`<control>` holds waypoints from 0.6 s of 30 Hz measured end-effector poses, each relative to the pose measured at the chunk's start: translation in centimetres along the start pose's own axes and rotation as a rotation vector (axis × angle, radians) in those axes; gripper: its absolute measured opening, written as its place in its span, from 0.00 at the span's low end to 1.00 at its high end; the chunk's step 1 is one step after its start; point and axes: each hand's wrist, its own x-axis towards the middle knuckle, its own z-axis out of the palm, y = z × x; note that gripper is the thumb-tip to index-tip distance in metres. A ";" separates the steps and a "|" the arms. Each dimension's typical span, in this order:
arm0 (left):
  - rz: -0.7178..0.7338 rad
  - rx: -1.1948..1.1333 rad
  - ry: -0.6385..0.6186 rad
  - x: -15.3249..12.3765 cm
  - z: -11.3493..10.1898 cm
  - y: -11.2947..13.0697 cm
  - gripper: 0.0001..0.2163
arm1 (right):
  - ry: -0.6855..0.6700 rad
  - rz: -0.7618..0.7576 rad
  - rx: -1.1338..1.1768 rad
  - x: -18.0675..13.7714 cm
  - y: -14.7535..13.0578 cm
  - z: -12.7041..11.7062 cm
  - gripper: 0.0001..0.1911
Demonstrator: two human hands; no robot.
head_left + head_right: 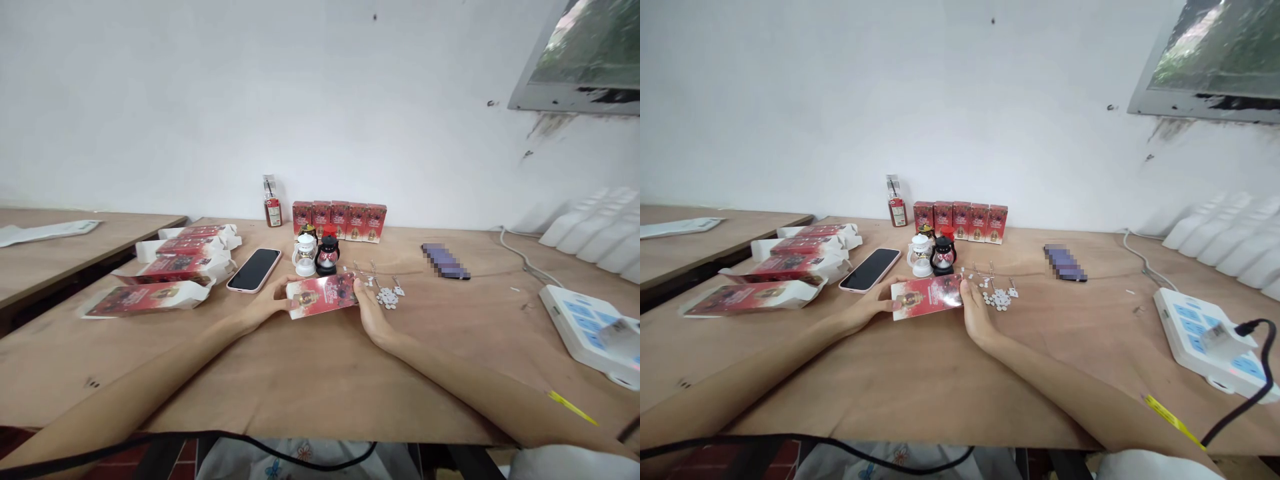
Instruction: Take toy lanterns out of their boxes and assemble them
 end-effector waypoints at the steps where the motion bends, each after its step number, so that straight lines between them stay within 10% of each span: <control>1: 0.000 -0.027 0.008 0.0 -0.1 -0.1 0.27 | -0.014 -0.004 0.012 0.0 -0.1 0.0 0.35; 18: -0.028 -0.052 0.069 -0.1 -0.2 0.2 0.32 | -0.325 -0.046 0.021 -1.2 -2.0 -0.1 0.26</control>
